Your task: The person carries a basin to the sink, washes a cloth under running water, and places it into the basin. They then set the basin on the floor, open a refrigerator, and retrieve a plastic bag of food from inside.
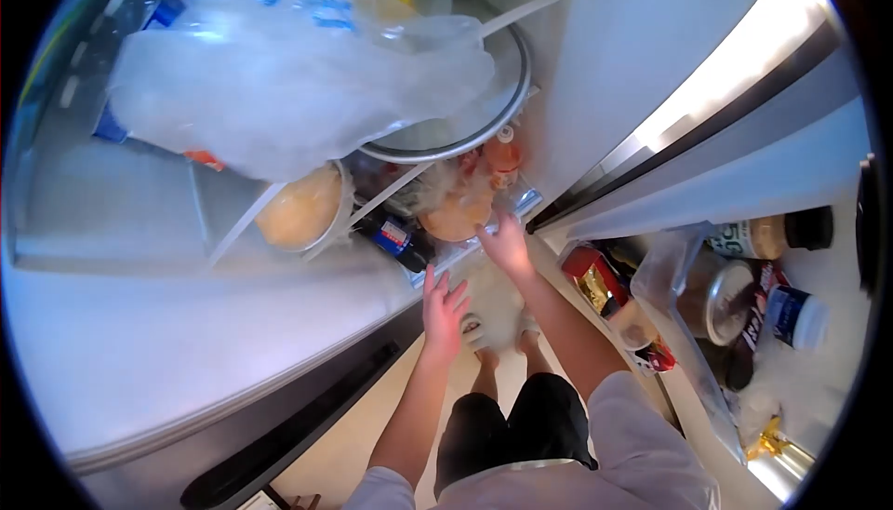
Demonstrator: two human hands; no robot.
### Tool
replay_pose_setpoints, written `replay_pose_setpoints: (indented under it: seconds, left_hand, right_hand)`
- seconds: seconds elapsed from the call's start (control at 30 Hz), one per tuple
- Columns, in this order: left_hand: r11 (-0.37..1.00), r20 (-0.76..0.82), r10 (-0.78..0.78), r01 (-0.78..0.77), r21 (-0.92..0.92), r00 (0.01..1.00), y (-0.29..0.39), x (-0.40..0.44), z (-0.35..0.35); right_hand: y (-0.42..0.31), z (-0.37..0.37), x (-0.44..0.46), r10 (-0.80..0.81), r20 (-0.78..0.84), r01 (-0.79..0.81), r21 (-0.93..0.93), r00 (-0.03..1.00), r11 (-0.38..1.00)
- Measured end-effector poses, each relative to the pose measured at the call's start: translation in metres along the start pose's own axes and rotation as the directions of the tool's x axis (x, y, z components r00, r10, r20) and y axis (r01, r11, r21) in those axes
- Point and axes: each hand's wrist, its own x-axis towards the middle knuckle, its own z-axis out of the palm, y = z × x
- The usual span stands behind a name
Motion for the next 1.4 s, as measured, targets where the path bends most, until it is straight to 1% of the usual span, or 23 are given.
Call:
replay_pose_setpoints:
  seconds: [0.03,0.1,0.2,0.3,0.4,0.5,0.6,0.63,0.7,0.73,0.8,0.83,0.9,0.93,0.97,1.0,1.07,1.1,1.17,1.2,1.27,1.3,1.4]
  left_hand:
    - [1.0,-0.012,-0.011,0.011,0.017,1.0,-0.003,0.011,0.002]
    - [0.998,-0.038,-0.031,0.033,0.048,0.999,-0.005,0.027,0.009]
    - [0.997,-0.024,-0.05,0.051,0.062,0.998,-0.016,0.052,0.008]
    - [0.997,-0.014,-0.064,0.065,0.048,0.998,-0.021,0.064,0.011]
    - [0.996,0.011,-0.076,0.076,0.044,0.997,-0.017,0.074,0.019]
    - [0.996,0.025,-0.059,0.061,-0.061,0.998,-0.013,0.097,0.024]
    - [0.973,0.096,-0.071,0.09,-0.213,0.993,-0.001,0.122,0.029]
    - [0.967,0.127,-0.062,0.092,-0.239,0.99,0.002,0.13,0.032]
    - [0.937,0.204,-0.143,0.198,-0.288,0.969,0.017,0.14,0.041]
    - [0.918,0.243,-0.178,0.25,-0.308,0.954,0.025,0.145,0.046]
    - [0.921,0.294,-0.211,0.29,-0.259,0.932,0.035,0.162,0.057]
    - [0.921,0.316,-0.23,0.311,-0.235,0.921,0.039,0.169,0.062]
    - [0.946,0.309,-0.225,0.284,-0.159,0.924,0.041,0.195,0.07]
    - [0.956,0.305,-0.221,0.268,-0.12,0.926,0.039,0.206,0.071]
    - [0.999,0.375,-0.038,0.04,0.001,0.926,0.034,0.209,0.072]
    - [0.975,0.46,0.132,-0.199,0.101,0.878,0.027,0.211,0.071]
    - [0.929,0.473,0.111,-0.261,0.263,0.874,0.029,0.215,0.074]
    - [0.94,0.37,-0.061,-0.072,0.335,0.927,0.039,0.218,0.078]
    - [0.908,0.237,-0.147,0.036,0.417,0.96,0.049,0.211,0.088]
    - [0.891,0.225,-0.062,-0.048,0.451,0.972,0.053,0.194,0.103]
    - [0.883,0.263,0.03,-0.148,0.444,0.964,0.054,0.186,0.11]
    - [0.9,0.312,0.037,-0.167,0.402,0.95,0.053,0.189,0.107]
    - [0.916,0.34,0.123,-0.239,0.323,0.932,0.046,0.223,0.103]
  right_hand:
    - [0.001,0.009,0.01,0.009,0.023,-0.008,-0.066,1.0,0.998]
    - [-0.031,0.004,0.031,0.03,0.07,-0.015,-0.198,0.997,0.98]
    - [-0.018,0.027,0.054,0.041,0.059,-0.019,-0.339,0.997,0.941]
    - [0.002,0.046,0.069,0.031,0.024,-0.025,-0.22,0.999,0.975]
    - [-0.001,0.058,0.076,-0.134,-0.116,0.133,-0.018,0.984,0.991]
    - [-0.028,0.045,0.072,-0.04,-0.155,0.055,0.094,0.987,0.994]
    - [-0.038,0.036,0.075,-0.089,-0.249,0.152,0.247,0.964,0.957]
    - [-0.039,0.033,0.074,-0.1,-0.23,0.162,0.269,0.968,0.95]
    - [-0.038,0.029,0.07,-0.123,-0.197,0.18,0.31,0.973,0.933]
    - [-0.037,0.026,0.067,-0.166,-0.163,0.211,0.326,0.973,0.922]
    - [-0.029,0.018,0.061,-0.252,-0.099,0.271,0.355,0.963,0.895]
    - [-0.025,0.014,0.058,-0.303,-0.034,0.298,0.314,0.952,0.901]
    - [-0.021,0.006,0.051,-0.389,0.101,0.358,0.231,0.916,0.904]
    - [-0.02,0.002,0.045,-0.384,0.078,0.35,0.276,0.92,0.895]
    - [-0.023,-0.004,0.039,-0.377,0.056,0.341,0.32,0.924,0.884]
    - [-0.024,-0.007,0.034,-0.37,0.035,0.333,0.365,0.928,0.869]
    - [-0.016,-0.014,0.031,-0.291,-0.207,0.333,0.21,0.934,0.919]
    - [-0.014,-0.017,0.031,-0.258,-0.326,0.315,0.134,0.909,0.94]
    - [-0.025,-0.029,0.053,-0.103,-0.464,0.18,0.124,0.88,0.976]
    - [-0.034,-0.036,0.068,-0.026,-0.529,0.11,0.128,0.848,0.986]
    - [-0.038,-0.04,0.091,-0.086,-0.457,0.111,0.027,0.885,0.993]
    - [-0.039,-0.04,0.097,-0.114,-0.417,0.114,-0.025,0.902,0.993]
    - [-0.035,-0.034,0.104,-0.07,-0.377,0.024,-0.126,0.923,0.992]
